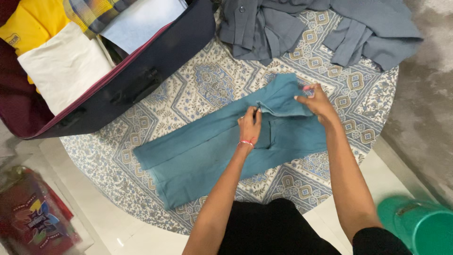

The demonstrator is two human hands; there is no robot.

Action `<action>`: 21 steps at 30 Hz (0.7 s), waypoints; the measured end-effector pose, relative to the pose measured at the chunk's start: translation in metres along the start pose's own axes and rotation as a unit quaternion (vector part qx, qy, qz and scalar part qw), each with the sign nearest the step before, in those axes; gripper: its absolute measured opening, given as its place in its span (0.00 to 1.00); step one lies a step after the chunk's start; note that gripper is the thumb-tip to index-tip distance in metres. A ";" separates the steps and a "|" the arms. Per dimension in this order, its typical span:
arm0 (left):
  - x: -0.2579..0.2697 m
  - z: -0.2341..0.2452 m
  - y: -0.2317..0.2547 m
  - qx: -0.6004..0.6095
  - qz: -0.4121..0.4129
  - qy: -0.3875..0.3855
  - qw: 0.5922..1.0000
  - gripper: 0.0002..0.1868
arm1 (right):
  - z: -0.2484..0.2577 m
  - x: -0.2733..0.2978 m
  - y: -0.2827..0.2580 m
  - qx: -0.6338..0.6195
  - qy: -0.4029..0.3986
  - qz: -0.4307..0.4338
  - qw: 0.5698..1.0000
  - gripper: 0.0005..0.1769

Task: The person folds a yellow and grey checkered shirt and a blue shirt on a table before placing the checkered shirt into an open suitcase.

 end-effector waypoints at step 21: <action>0.023 0.105 -0.019 -0.255 -0.054 0.073 0.963 0.25 | -0.038 -0.011 -0.021 0.223 0.196 0.238 0.925 0.31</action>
Point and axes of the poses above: each hand's wrist, its own x-axis away from the middle knuckle, its own z-axis out of the back of the hand, y = z × x, the point moved 4 cm from there along -x, towards the middle knuckle, and after that the axes turned 3 degrees about y, right-handed, at the moved point
